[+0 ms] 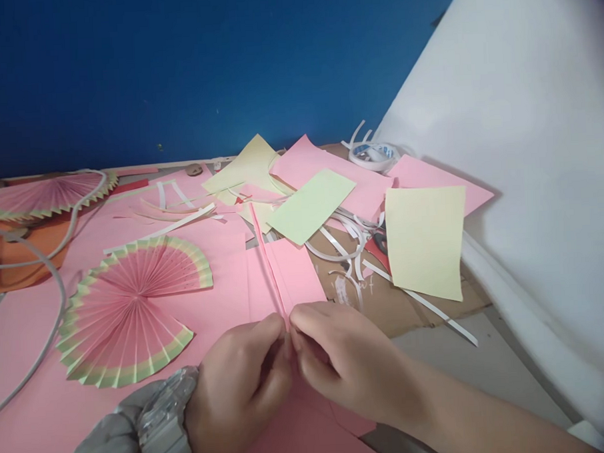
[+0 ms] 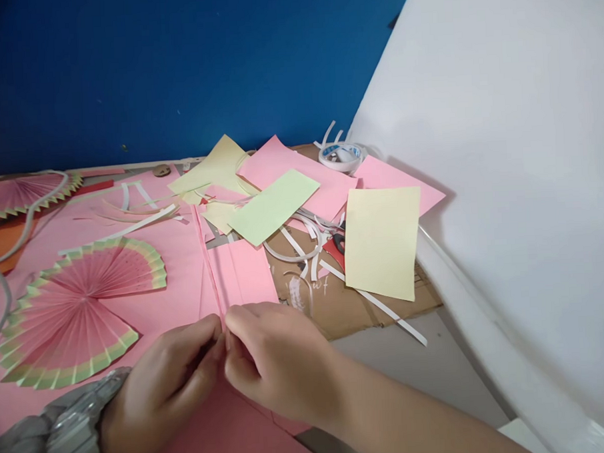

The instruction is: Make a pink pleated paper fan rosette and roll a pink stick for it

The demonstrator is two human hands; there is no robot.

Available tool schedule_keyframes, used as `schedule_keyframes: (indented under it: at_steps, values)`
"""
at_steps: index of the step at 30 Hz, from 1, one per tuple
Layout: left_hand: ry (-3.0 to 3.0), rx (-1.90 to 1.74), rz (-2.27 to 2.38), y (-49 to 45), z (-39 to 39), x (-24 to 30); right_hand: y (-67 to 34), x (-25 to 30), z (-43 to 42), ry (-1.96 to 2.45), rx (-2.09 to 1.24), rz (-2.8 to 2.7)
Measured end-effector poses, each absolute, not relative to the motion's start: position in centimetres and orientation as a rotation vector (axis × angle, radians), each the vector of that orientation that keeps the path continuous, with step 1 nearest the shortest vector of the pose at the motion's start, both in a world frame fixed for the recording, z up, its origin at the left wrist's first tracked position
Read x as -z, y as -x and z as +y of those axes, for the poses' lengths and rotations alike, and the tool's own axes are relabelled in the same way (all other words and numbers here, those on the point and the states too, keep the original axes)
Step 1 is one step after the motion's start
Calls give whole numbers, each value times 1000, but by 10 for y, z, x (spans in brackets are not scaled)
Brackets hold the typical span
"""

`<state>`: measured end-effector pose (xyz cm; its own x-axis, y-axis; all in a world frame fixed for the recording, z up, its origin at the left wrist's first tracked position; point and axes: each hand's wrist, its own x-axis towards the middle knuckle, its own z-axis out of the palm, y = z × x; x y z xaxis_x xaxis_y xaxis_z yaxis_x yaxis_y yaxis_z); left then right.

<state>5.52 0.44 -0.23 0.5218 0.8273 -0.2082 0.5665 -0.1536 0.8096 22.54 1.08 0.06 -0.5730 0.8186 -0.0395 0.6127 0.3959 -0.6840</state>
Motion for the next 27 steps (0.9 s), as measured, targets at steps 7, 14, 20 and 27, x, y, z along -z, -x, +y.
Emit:
schedule_keyframes:
  at_steps: [7,14,20,27]
  values:
    - [-1874,-260,1170,-56,5,-1,-228,0,12,1233,-939,-2464]
    - [-1841,-228,1203,-58,7,-4,-230,-3,14,1144,-913,-2522]
    - [-1747,-373,1106,-53,8,-1,-229,-2,13,1119,-968,-2399]
    - [-1695,-487,1116,-53,7,2,-226,-5,13,1232,-998,-2330]
